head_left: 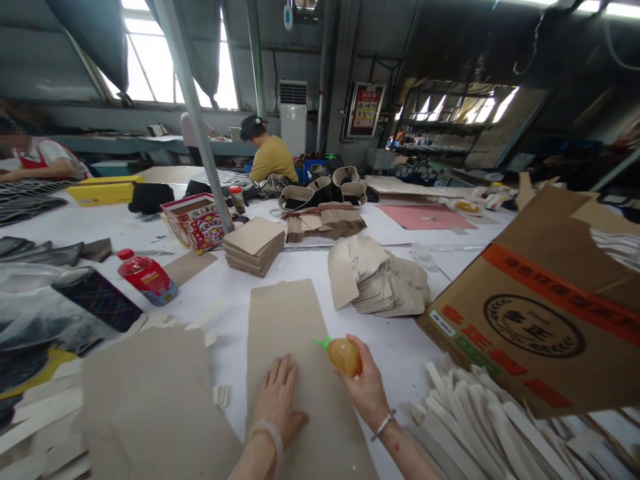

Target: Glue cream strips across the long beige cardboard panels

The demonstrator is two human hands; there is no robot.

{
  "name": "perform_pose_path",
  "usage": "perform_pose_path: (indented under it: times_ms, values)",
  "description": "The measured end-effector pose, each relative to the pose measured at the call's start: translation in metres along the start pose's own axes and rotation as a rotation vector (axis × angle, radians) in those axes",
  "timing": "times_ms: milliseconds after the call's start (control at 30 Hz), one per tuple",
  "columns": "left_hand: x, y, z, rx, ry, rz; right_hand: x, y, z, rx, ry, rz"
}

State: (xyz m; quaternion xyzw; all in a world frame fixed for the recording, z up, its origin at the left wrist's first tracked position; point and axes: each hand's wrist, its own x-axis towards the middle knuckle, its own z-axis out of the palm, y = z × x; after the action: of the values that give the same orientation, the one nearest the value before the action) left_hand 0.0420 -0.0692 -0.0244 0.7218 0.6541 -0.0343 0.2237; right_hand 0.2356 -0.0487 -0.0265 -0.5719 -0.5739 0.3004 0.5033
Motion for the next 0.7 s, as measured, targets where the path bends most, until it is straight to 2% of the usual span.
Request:
perform_pose_path:
  times_ms: [200, 367, 500, 633, 700]
  values:
    - [0.019, -0.011, 0.003, -0.034, -0.037, -0.006, 0.013, 0.002, 0.005, -0.164, -0.093, -0.299]
    - [0.027, -0.013, 0.005, -0.033, -0.036, -0.009, 0.011, 0.000, -0.001, -0.202, -0.150, -0.310]
    - [0.027, -0.010, 0.002, -0.012, -0.040, -0.023, 0.007, -0.002, 0.004, -0.087, -0.144, -0.190]
    - [0.028, -0.008, 0.003, 0.006, -0.038, -0.033, 0.016, 0.007, 0.022, 0.245, 0.063, 0.174]
    - [0.029, -0.009, 0.006, 0.008, -0.036, -0.035, 0.025, 0.013, 0.028, 0.380, 0.167, 0.295]
